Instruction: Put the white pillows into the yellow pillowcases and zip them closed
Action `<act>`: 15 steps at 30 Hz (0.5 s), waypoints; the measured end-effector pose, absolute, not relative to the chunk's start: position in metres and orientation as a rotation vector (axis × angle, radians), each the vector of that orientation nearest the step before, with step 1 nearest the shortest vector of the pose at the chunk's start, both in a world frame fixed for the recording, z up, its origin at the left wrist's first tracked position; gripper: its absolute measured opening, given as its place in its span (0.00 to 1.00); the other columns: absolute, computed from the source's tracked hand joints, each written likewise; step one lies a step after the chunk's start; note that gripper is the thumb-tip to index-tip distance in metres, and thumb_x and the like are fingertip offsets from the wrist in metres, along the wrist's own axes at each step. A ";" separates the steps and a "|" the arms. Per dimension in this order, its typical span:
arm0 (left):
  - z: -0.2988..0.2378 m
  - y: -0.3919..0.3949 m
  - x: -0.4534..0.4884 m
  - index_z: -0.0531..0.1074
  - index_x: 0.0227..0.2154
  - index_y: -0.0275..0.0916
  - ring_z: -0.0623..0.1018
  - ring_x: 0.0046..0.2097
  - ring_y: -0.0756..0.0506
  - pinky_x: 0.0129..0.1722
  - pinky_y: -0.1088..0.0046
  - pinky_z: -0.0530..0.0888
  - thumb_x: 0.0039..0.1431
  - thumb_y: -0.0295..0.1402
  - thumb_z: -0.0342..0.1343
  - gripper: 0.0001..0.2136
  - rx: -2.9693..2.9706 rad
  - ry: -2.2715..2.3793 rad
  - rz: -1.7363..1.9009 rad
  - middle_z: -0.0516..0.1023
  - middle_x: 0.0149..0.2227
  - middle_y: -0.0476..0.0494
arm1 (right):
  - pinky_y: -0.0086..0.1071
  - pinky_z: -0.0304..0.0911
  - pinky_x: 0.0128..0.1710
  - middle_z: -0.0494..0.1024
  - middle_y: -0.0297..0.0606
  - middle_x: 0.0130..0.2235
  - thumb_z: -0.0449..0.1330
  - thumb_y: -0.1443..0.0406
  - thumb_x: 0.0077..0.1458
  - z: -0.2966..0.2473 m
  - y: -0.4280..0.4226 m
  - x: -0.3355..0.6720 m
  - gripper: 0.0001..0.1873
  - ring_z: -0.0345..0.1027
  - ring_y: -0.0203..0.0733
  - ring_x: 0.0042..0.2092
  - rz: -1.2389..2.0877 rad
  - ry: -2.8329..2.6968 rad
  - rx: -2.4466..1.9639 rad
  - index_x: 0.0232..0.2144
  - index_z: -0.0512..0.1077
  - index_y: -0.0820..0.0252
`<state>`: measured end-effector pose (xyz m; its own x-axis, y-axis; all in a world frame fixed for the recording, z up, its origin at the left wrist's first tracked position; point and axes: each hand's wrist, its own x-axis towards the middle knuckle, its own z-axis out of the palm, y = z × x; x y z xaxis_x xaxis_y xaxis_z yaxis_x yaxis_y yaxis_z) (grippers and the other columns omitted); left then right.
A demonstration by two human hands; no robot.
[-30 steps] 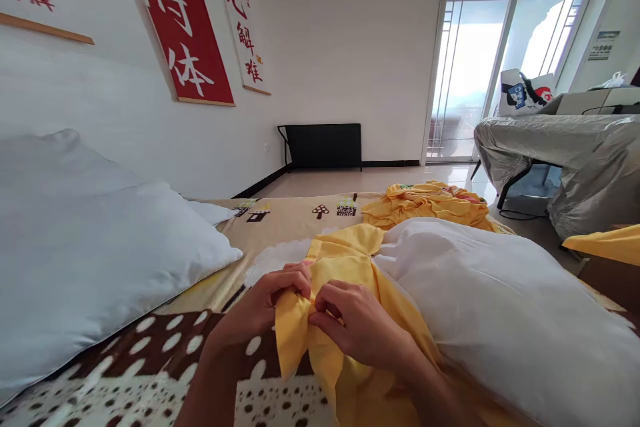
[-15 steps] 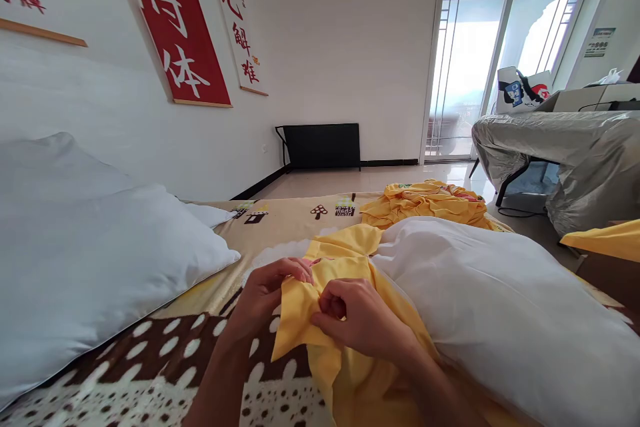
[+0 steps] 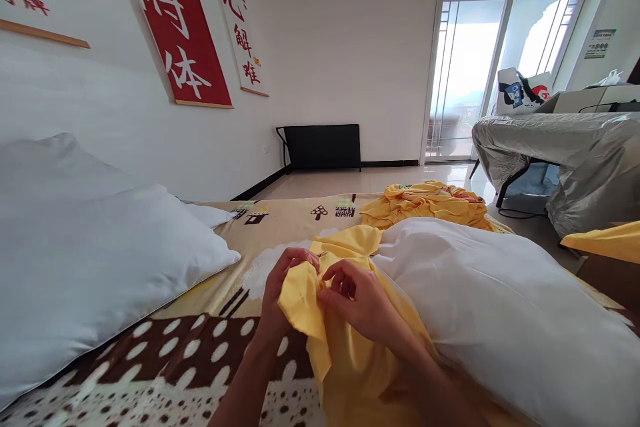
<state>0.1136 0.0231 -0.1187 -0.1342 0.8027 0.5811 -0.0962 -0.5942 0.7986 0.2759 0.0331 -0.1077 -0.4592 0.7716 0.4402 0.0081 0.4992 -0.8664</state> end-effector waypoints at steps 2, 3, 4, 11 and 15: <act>-0.118 0.022 0.117 0.68 0.30 0.41 0.69 0.34 0.47 0.35 0.72 0.67 0.51 0.32 0.58 0.04 1.452 0.824 1.798 0.70 0.29 0.48 | 0.24 0.54 0.26 0.68 0.28 0.24 0.60 0.64 0.49 -0.112 0.034 0.271 0.05 0.57 0.30 0.25 1.038 -1.829 -0.627 0.30 0.70 0.59; -0.117 0.021 0.118 0.68 0.30 0.41 0.69 0.34 0.47 0.34 0.72 0.67 0.51 0.32 0.58 0.04 1.441 0.826 1.792 0.69 0.29 0.47 | 0.24 0.54 0.26 0.68 0.28 0.24 0.59 0.65 0.50 -0.114 0.034 0.269 0.04 0.57 0.30 0.25 1.027 -1.819 -0.610 0.29 0.70 0.59; -0.116 0.021 0.119 0.68 0.29 0.41 0.69 0.34 0.47 0.34 0.72 0.67 0.50 0.33 0.58 0.05 1.435 0.820 1.784 0.69 0.28 0.47 | 0.24 0.53 0.26 0.68 0.28 0.24 0.58 0.65 0.51 -0.115 0.034 0.268 0.03 0.57 0.29 0.25 1.013 -1.803 -0.598 0.28 0.70 0.60; -0.113 0.029 0.120 0.68 0.22 0.39 0.69 0.29 0.49 0.33 0.73 0.69 0.44 0.27 0.58 0.04 1.403 0.769 1.802 0.71 0.23 0.50 | 0.24 0.51 0.23 0.64 0.28 0.21 0.56 0.67 0.48 -0.117 0.036 0.265 0.05 0.53 0.29 0.23 0.876 -1.677 -0.594 0.23 0.66 0.60; -0.121 0.029 0.124 0.67 0.26 0.40 0.70 0.32 0.48 0.35 0.71 0.70 0.46 0.27 0.55 0.03 1.444 0.801 1.819 0.70 0.26 0.49 | 0.25 0.52 0.25 0.66 0.29 0.22 0.55 0.67 0.48 -0.121 0.036 0.262 0.03 0.55 0.30 0.24 0.800 -1.718 -0.625 0.23 0.66 0.60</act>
